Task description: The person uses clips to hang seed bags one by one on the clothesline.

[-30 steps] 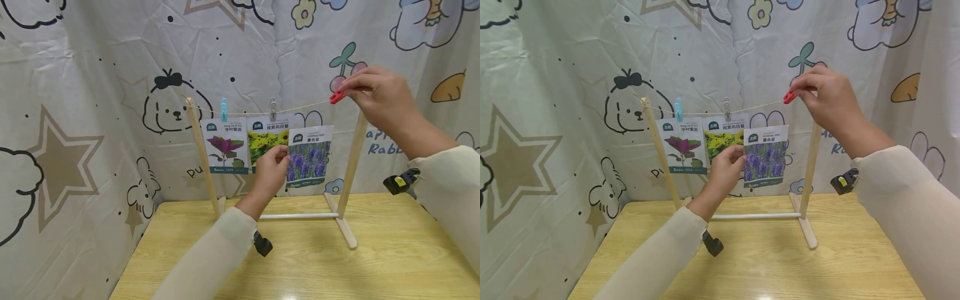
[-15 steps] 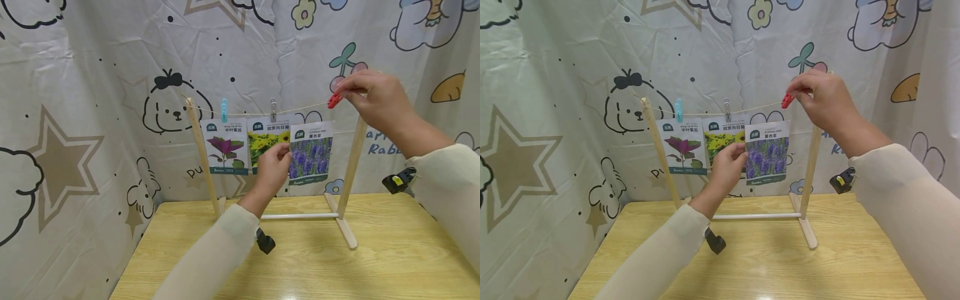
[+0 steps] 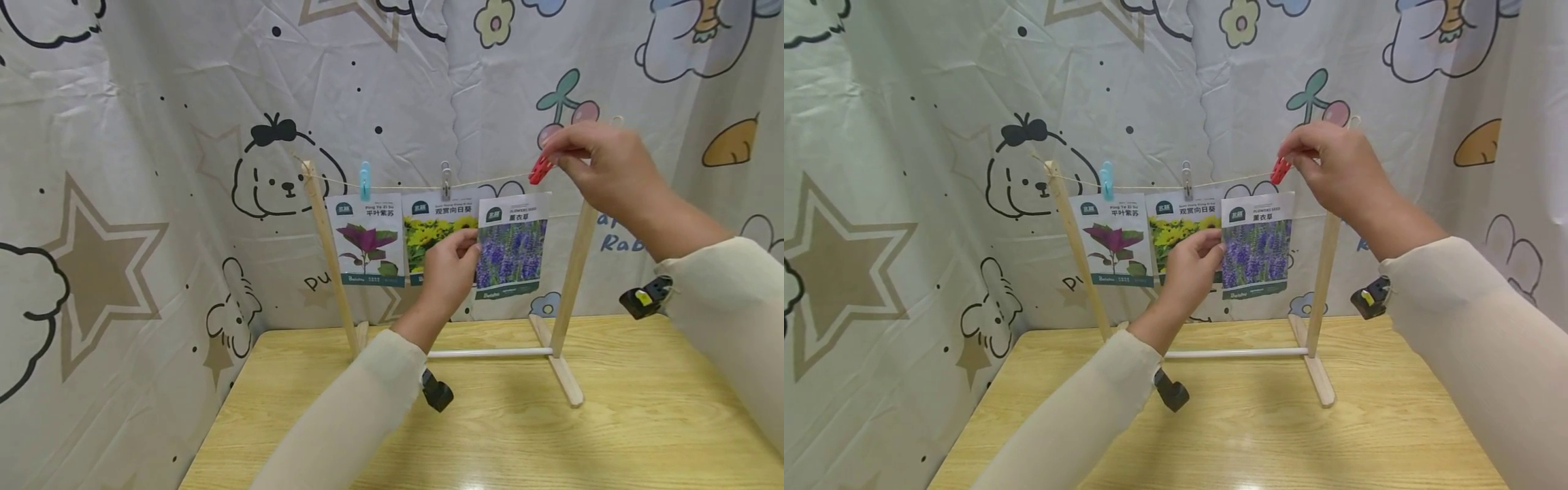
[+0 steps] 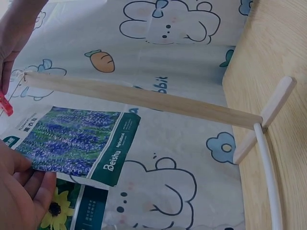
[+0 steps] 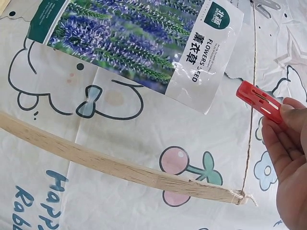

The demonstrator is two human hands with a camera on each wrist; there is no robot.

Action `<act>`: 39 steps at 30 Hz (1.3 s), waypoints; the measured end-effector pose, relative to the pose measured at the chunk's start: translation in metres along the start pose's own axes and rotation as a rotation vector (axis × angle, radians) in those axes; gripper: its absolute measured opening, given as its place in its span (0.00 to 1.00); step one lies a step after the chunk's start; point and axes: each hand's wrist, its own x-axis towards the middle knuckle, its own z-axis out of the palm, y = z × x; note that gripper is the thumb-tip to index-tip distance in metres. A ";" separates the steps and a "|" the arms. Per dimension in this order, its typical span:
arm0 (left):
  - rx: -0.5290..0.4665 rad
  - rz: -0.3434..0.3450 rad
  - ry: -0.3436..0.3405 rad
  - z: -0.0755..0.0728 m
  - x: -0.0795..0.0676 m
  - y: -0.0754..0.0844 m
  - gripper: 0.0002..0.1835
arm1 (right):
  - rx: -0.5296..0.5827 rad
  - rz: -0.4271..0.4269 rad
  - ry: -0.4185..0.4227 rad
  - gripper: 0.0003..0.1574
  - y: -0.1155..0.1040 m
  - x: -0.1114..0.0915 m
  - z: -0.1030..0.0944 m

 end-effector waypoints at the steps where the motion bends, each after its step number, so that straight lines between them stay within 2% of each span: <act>1: -0.008 -0.004 -0.002 0.000 0.000 0.001 0.16 | 0.000 0.003 -0.002 0.13 0.000 0.000 0.000; 7: -0.070 -0.012 -0.017 0.002 0.000 0.003 0.16 | -0.002 0.008 -0.018 0.13 -0.001 -0.001 0.003; 13: -0.091 0.005 -0.017 0.004 0.001 0.005 0.17 | -0.006 -0.008 -0.027 0.13 -0.001 -0.001 0.004; 39: -0.086 0.058 0.009 0.011 0.006 0.009 0.15 | 0.002 -0.002 -0.099 0.12 -0.002 0.002 0.002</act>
